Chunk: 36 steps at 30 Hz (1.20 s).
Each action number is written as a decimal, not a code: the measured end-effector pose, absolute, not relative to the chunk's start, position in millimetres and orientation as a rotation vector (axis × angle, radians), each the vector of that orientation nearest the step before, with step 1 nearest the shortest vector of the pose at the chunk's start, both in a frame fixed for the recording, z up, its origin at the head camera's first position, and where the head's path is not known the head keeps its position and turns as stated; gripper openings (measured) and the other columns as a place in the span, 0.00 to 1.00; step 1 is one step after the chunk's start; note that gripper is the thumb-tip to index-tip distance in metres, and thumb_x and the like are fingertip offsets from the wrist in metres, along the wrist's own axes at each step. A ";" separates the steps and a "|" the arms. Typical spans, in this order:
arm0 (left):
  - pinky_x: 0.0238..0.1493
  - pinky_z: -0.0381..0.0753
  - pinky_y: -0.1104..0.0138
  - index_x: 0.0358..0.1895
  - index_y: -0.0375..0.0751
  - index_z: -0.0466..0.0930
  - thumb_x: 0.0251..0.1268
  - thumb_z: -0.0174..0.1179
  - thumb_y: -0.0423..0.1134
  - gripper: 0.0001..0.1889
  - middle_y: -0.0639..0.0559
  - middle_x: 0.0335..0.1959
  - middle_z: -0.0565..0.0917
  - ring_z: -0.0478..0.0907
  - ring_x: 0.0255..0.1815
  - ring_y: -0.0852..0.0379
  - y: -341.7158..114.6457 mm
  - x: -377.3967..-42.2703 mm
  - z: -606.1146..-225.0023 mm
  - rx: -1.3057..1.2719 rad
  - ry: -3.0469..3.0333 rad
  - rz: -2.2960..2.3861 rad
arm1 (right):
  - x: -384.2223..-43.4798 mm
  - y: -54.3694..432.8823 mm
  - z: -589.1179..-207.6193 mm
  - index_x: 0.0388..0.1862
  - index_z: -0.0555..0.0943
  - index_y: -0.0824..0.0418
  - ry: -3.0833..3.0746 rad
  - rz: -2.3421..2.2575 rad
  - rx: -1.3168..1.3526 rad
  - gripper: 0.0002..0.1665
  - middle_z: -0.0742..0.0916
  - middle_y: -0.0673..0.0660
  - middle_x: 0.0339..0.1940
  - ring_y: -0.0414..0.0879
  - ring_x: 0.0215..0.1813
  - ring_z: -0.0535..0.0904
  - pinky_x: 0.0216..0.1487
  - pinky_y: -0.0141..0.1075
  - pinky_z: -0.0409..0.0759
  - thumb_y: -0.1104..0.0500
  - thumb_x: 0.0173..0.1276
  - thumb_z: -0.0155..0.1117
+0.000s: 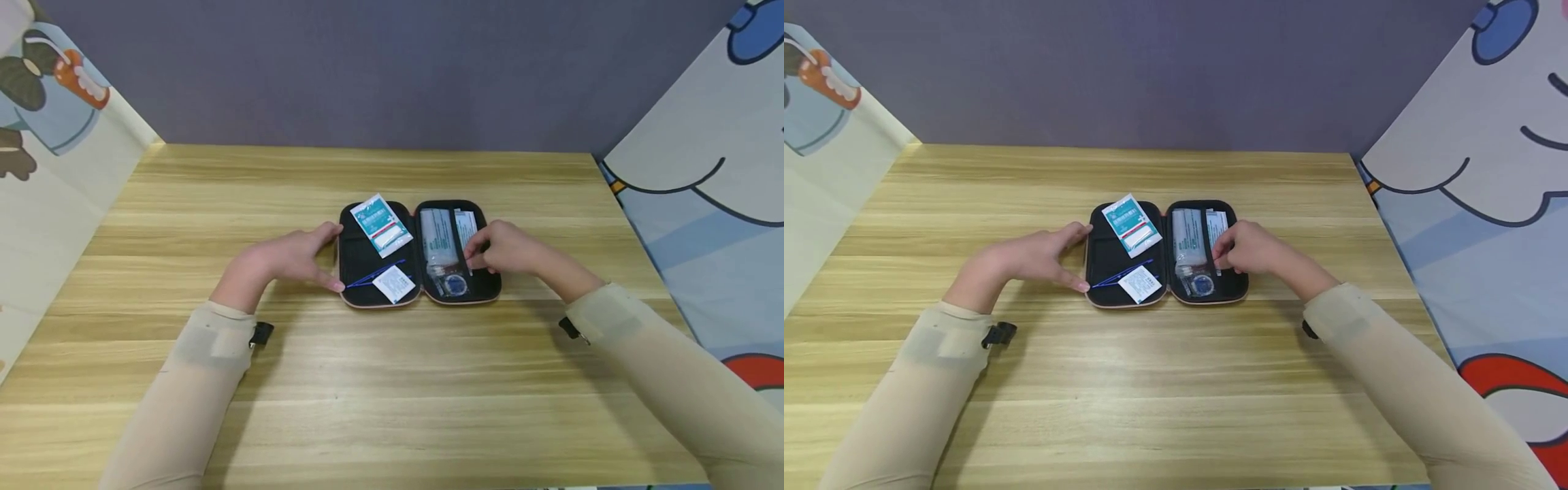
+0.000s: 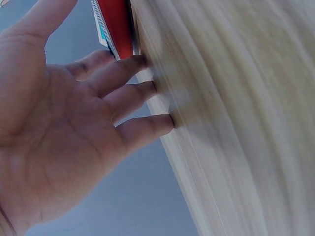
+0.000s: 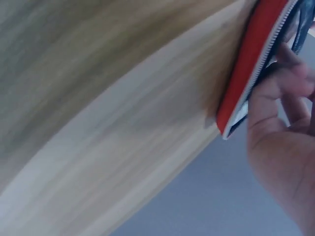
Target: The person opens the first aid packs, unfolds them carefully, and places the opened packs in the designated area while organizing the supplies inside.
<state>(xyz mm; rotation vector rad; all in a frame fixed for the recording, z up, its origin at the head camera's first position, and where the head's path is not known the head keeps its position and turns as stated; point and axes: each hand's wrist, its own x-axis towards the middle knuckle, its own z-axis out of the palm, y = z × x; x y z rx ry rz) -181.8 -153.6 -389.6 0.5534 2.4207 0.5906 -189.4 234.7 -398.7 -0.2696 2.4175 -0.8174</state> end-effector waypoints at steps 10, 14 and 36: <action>0.86 0.58 0.41 0.87 0.42 0.46 0.60 0.78 0.59 0.61 0.35 0.87 0.58 0.56 0.87 0.34 -152.2 -181.4 -388.3 0.529 2.423 0.559 | -187.1 233.9 -396.4 0.37 0.89 0.62 2.519 -0.678 -0.465 0.02 0.89 0.55 0.34 0.47 0.37 0.79 0.39 0.36 0.77 0.65 0.69 0.71; 0.86 0.58 0.41 0.87 0.42 0.46 0.60 0.78 0.58 0.61 0.36 0.87 0.57 0.56 0.87 0.34 -152.9 -181.5 -388.7 0.531 2.421 0.561 | -186.1 238.3 -399.0 0.37 0.90 0.64 2.510 -0.715 -0.513 0.02 0.89 0.58 0.39 0.47 0.39 0.81 0.40 0.37 0.79 0.67 0.69 0.71; 0.86 0.57 0.39 0.88 0.44 0.44 0.60 0.77 0.60 0.63 0.37 0.88 0.55 0.53 0.88 0.33 -152.9 -181.2 -392.0 0.502 2.417 0.563 | -182.1 257.0 -396.7 0.43 0.88 0.59 2.682 -0.744 -0.606 0.03 0.84 0.54 0.33 0.45 0.33 0.73 0.37 0.36 0.73 0.61 0.74 0.71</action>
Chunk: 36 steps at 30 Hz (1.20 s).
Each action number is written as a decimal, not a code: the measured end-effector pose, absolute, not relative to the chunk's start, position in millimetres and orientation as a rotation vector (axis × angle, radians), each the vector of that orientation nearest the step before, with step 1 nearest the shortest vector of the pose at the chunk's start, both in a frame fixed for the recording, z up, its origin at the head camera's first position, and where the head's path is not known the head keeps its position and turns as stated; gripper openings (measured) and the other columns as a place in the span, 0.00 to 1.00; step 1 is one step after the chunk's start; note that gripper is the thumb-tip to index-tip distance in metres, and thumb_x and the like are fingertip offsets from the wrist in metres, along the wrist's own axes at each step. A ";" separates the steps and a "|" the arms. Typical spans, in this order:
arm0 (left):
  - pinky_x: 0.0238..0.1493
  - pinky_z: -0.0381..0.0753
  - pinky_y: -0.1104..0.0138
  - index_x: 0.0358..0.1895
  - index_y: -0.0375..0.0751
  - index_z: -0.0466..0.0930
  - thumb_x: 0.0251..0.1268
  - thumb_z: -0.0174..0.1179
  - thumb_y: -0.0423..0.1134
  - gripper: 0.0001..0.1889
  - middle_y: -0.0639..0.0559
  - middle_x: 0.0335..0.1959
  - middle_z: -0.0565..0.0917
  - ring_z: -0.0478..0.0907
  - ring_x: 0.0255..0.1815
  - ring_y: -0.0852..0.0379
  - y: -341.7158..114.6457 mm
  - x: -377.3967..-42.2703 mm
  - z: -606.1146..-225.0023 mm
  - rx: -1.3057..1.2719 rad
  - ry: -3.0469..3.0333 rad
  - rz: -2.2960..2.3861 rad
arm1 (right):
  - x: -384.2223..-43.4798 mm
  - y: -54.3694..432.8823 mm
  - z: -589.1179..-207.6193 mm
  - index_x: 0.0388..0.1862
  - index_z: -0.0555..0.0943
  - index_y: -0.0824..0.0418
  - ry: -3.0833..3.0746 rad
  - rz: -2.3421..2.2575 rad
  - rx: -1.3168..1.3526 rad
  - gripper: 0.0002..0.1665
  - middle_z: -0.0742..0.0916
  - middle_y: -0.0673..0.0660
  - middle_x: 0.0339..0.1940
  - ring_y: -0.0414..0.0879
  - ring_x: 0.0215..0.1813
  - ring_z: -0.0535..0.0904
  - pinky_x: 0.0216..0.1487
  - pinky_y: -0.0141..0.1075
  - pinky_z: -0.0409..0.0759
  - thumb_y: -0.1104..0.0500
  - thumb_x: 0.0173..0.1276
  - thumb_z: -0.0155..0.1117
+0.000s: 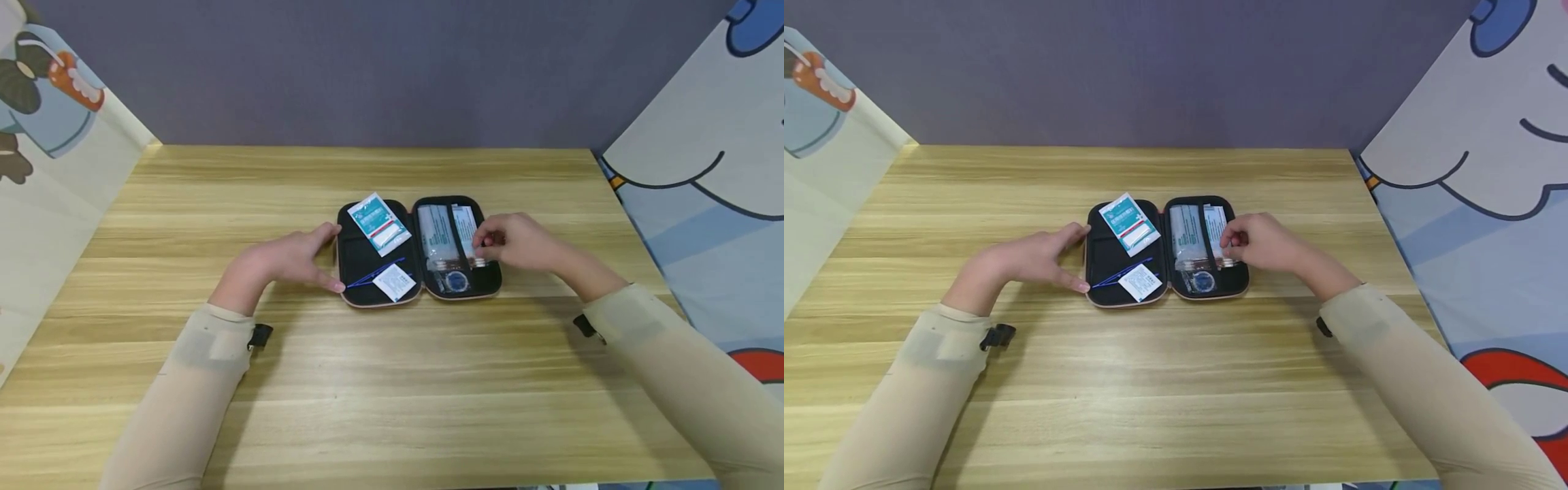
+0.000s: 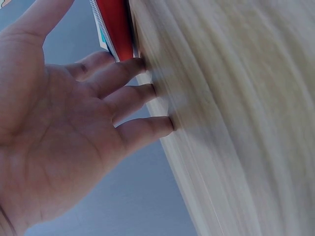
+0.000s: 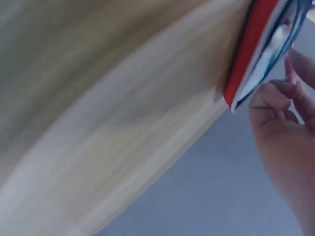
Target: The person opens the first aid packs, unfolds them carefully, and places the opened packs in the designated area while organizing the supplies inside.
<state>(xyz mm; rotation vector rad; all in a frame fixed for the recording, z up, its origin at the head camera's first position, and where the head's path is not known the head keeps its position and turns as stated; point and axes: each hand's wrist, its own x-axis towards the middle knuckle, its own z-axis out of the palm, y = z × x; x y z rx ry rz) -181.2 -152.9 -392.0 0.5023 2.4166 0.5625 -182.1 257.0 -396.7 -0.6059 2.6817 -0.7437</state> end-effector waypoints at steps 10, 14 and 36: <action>0.87 0.57 0.40 0.88 0.44 0.45 0.60 0.77 0.61 0.62 0.36 0.88 0.56 0.54 0.88 0.34 -153.7 -182.1 -393.1 0.510 2.415 0.567 | -183.8 260.6 -391.3 0.35 0.89 0.57 2.682 -0.594 -0.724 0.03 0.84 0.53 0.31 0.45 0.34 0.74 0.39 0.39 0.75 0.63 0.70 0.75; 0.87 0.57 0.40 0.88 0.45 0.45 0.59 0.77 0.61 0.62 0.36 0.88 0.56 0.54 0.88 0.34 -153.3 -181.9 -392.7 0.510 2.417 0.562 | -182.4 260.3 -395.9 0.34 0.91 0.57 2.695 -0.569 -0.737 0.03 0.84 0.52 0.31 0.44 0.33 0.75 0.38 0.38 0.75 0.61 0.69 0.77; 0.86 0.58 0.40 0.88 0.43 0.45 0.60 0.77 0.59 0.62 0.37 0.88 0.55 0.54 0.87 0.33 -153.8 -181.8 -391.8 0.517 2.415 0.567 | -192.1 247.5 -370.7 0.40 0.89 0.58 2.793 -0.577 -0.685 0.02 0.86 0.54 0.30 0.45 0.29 0.73 0.34 0.38 0.72 0.61 0.74 0.71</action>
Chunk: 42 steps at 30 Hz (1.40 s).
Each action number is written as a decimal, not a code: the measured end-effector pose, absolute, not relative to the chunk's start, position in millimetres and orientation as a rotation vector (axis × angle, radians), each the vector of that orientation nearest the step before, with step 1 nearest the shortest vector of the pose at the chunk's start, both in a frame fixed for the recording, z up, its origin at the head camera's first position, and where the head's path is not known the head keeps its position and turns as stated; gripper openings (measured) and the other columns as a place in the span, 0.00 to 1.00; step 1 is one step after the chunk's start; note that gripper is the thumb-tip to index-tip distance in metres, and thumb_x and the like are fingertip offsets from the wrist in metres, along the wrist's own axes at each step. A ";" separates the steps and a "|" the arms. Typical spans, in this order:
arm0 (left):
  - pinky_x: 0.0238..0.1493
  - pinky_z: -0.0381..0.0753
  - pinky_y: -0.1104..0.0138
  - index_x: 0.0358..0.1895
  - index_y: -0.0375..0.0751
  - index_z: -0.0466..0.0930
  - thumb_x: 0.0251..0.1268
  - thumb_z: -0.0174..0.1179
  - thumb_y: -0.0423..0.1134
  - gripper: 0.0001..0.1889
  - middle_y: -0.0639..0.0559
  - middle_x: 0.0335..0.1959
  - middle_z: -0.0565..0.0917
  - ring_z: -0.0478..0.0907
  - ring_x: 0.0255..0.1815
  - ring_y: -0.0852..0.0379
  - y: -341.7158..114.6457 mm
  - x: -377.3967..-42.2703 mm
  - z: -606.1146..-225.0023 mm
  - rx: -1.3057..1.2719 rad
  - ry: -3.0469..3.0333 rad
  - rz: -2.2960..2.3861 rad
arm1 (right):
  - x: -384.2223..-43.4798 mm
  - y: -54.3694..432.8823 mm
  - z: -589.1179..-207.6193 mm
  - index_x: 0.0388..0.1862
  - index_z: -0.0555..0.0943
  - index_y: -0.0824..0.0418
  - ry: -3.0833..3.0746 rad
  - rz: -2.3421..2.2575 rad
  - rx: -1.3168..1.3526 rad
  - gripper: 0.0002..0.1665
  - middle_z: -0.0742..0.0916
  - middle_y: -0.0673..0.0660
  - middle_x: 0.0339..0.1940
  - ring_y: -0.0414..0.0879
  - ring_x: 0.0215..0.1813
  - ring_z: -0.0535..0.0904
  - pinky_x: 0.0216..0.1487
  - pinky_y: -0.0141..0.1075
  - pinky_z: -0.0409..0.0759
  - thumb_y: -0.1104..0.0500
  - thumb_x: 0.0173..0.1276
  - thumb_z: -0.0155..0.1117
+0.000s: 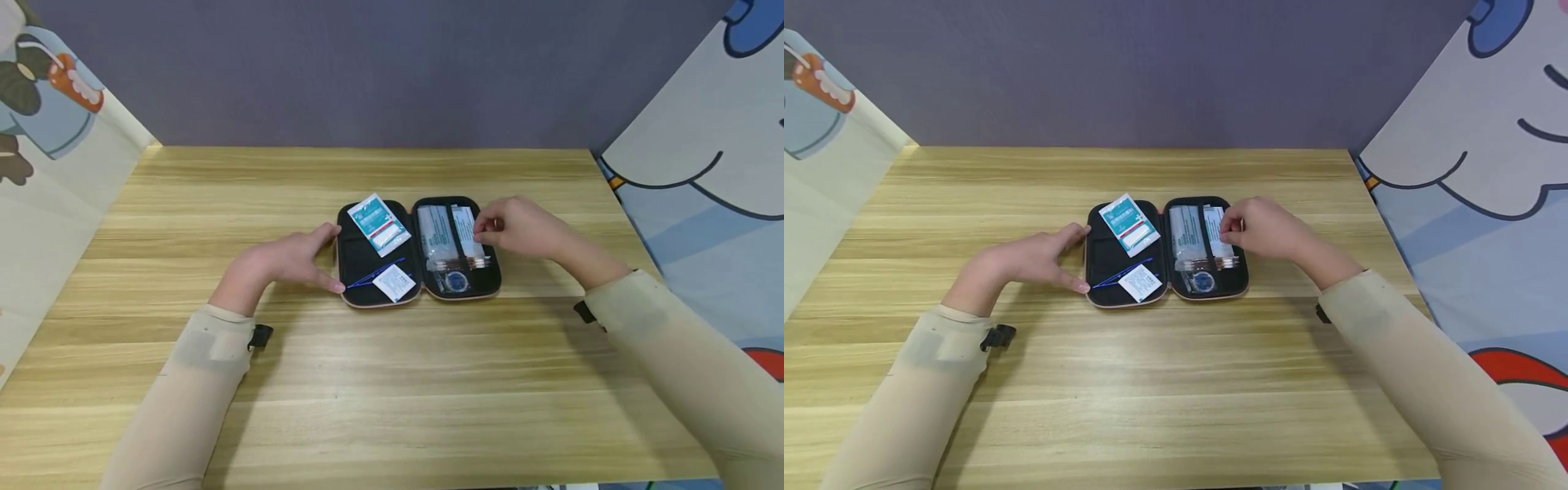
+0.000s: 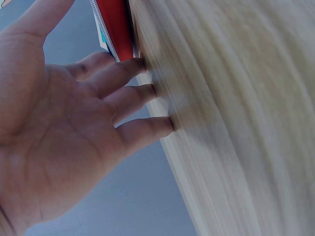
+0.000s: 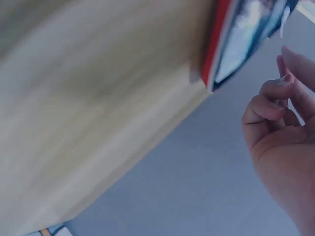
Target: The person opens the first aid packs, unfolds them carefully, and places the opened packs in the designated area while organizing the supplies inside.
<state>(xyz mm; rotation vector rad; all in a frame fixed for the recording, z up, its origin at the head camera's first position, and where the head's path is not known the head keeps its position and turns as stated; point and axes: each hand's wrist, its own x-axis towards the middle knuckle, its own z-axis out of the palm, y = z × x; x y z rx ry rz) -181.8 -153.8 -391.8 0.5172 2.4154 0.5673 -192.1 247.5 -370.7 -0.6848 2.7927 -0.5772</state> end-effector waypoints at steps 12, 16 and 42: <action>0.86 0.58 0.41 0.87 0.43 0.45 0.60 0.77 0.59 0.62 0.36 0.88 0.56 0.55 0.88 0.35 -153.1 -180.6 -391.0 0.515 2.414 0.571 | -240.1 193.0 -345.3 0.60 0.86 0.62 2.715 -0.658 -0.500 0.20 0.90 0.61 0.54 0.52 0.50 0.86 0.51 0.45 0.85 0.51 0.80 0.65; 0.86 0.58 0.40 0.87 0.43 0.46 0.60 0.78 0.59 0.61 0.36 0.87 0.57 0.55 0.87 0.34 -153.7 -180.7 -391.5 0.517 2.416 0.578 | -251.1 163.0 -352.0 0.65 0.83 0.63 2.655 -0.658 -0.485 0.23 0.89 0.61 0.59 0.53 0.56 0.86 0.56 0.47 0.87 0.51 0.80 0.65; 0.86 0.59 0.40 0.86 0.41 0.47 0.60 0.77 0.61 0.61 0.33 0.86 0.58 0.58 0.86 0.33 -151.3 -181.5 -391.6 0.548 2.423 0.561 | -254.3 102.9 -381.0 0.53 0.84 0.63 2.595 -0.593 -0.414 0.15 0.87 0.57 0.41 0.47 0.38 0.83 0.39 0.38 0.81 0.53 0.78 0.68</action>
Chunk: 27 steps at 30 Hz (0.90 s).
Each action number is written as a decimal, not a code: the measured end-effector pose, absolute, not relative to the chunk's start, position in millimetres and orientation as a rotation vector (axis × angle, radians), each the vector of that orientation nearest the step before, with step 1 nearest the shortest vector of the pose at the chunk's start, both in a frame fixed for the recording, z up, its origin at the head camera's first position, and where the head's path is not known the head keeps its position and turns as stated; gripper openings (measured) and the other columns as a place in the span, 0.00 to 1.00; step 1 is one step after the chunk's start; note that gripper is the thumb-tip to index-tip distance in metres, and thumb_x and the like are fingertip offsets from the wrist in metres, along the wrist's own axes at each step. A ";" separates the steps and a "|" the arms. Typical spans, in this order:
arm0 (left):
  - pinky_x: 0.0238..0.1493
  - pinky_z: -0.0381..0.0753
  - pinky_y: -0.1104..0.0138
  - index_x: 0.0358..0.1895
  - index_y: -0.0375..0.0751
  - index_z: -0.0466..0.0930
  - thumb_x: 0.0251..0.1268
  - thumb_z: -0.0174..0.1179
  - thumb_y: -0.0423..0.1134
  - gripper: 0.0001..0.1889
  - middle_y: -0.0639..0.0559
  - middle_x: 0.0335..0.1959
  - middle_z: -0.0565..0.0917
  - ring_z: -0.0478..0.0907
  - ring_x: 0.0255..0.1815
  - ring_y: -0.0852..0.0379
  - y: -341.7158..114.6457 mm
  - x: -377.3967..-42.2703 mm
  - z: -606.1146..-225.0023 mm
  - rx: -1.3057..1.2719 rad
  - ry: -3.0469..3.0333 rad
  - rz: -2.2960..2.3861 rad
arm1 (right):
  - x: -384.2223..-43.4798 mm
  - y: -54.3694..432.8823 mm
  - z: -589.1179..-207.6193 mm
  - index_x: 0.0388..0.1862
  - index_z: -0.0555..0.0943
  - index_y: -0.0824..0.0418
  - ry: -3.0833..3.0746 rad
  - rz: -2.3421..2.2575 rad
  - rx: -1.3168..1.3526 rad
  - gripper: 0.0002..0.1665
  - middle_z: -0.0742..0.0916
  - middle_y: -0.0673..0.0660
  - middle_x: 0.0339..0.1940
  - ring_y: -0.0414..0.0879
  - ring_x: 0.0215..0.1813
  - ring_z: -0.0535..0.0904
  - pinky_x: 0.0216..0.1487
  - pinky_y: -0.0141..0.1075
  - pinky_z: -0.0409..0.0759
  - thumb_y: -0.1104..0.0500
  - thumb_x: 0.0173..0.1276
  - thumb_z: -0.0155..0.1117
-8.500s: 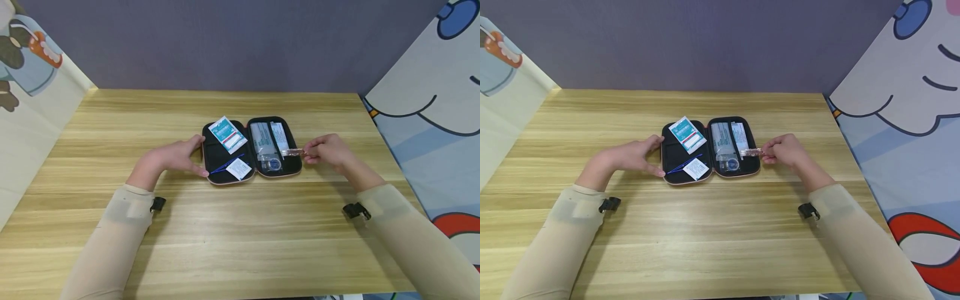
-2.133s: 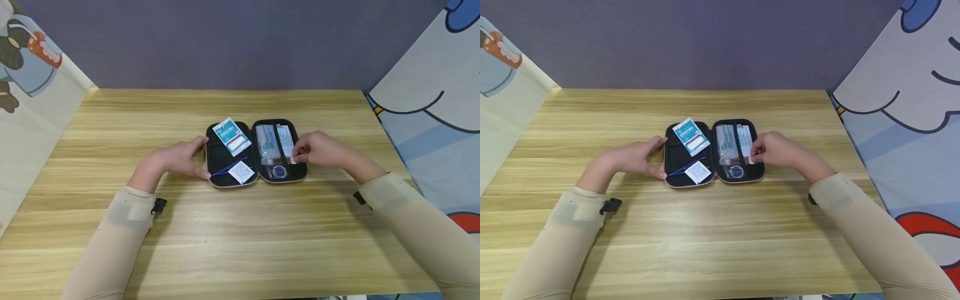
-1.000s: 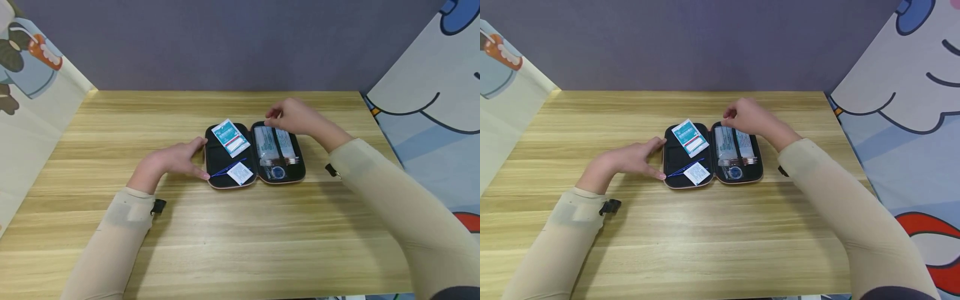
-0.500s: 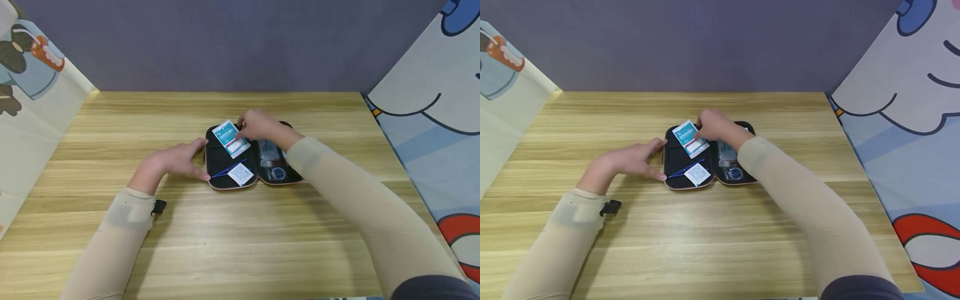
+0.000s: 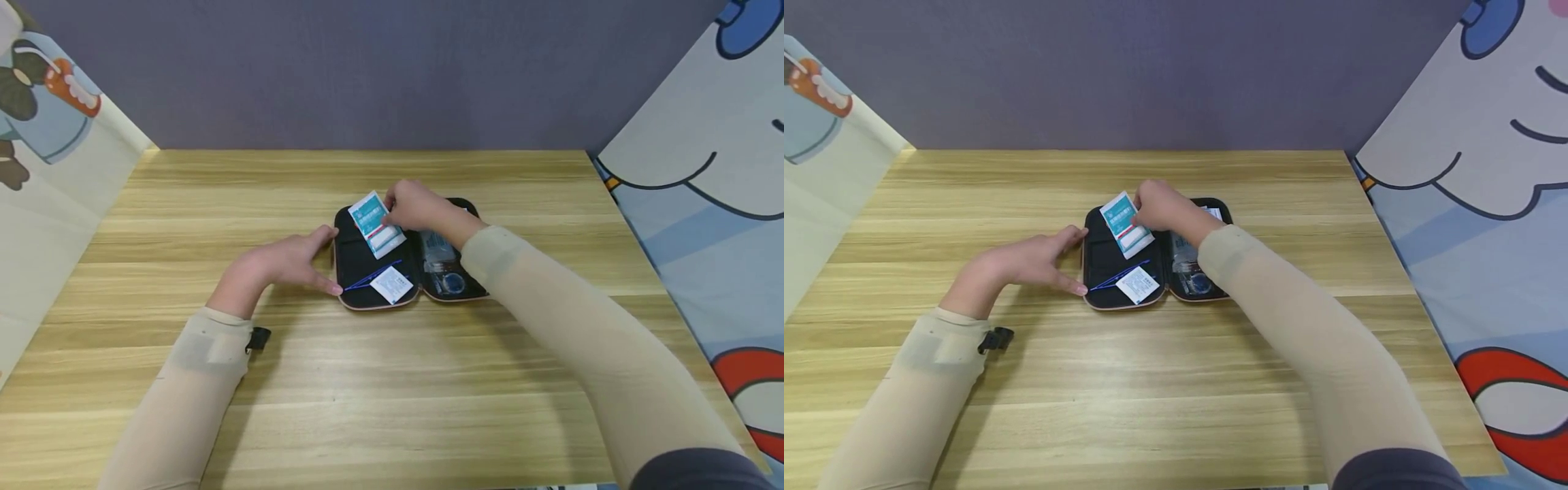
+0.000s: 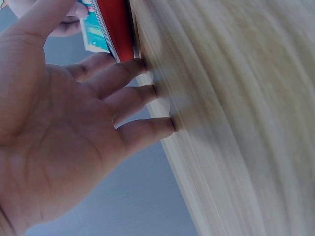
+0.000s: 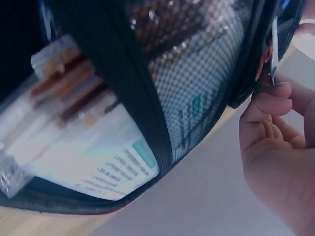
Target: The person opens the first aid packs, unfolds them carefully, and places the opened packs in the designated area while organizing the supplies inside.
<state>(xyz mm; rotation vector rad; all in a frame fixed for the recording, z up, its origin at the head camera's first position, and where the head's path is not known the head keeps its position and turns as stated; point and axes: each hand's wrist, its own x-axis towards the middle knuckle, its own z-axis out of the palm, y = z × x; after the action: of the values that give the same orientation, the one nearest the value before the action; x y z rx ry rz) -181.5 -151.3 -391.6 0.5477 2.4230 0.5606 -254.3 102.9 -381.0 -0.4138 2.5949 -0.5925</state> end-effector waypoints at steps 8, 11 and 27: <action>0.86 0.59 0.40 0.86 0.40 0.48 0.60 0.77 0.61 0.61 0.33 0.86 0.58 0.58 0.86 0.32 -151.7 -181.5 -391.6 0.557 2.426 0.567 | -254.4 116.7 -369.6 0.46 0.82 0.63 2.600 -0.713 -0.419 0.11 0.86 0.57 0.40 0.44 0.33 0.82 0.36 0.37 0.79 0.55 0.78 0.68; 0.86 0.59 0.40 0.86 0.40 0.48 0.60 0.77 0.61 0.60 0.33 0.86 0.58 0.58 0.86 0.31 -152.1 -181.4 -391.6 0.564 2.428 0.564 | -254.7 125.9 -361.5 0.47 0.82 0.64 2.608 -0.760 -0.419 0.11 0.87 0.59 0.42 0.43 0.31 0.80 0.36 0.36 0.80 0.56 0.78 0.67; 0.86 0.59 0.41 0.85 0.36 0.50 0.58 0.78 0.59 0.60 0.31 0.85 0.61 0.58 0.86 0.33 -154.3 -182.4 -394.6 0.602 2.438 0.594 | -244.3 185.6 -331.2 0.53 0.87 0.58 2.770 -0.950 -0.336 0.12 0.89 0.58 0.32 0.50 0.27 0.87 0.28 0.35 0.86 0.53 0.78 0.67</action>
<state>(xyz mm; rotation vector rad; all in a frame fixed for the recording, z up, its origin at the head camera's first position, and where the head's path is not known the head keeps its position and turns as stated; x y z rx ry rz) -182.4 -154.3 -394.6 0.6019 2.4383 0.5937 -244.3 185.6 -331.2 -0.3362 2.7697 -0.9502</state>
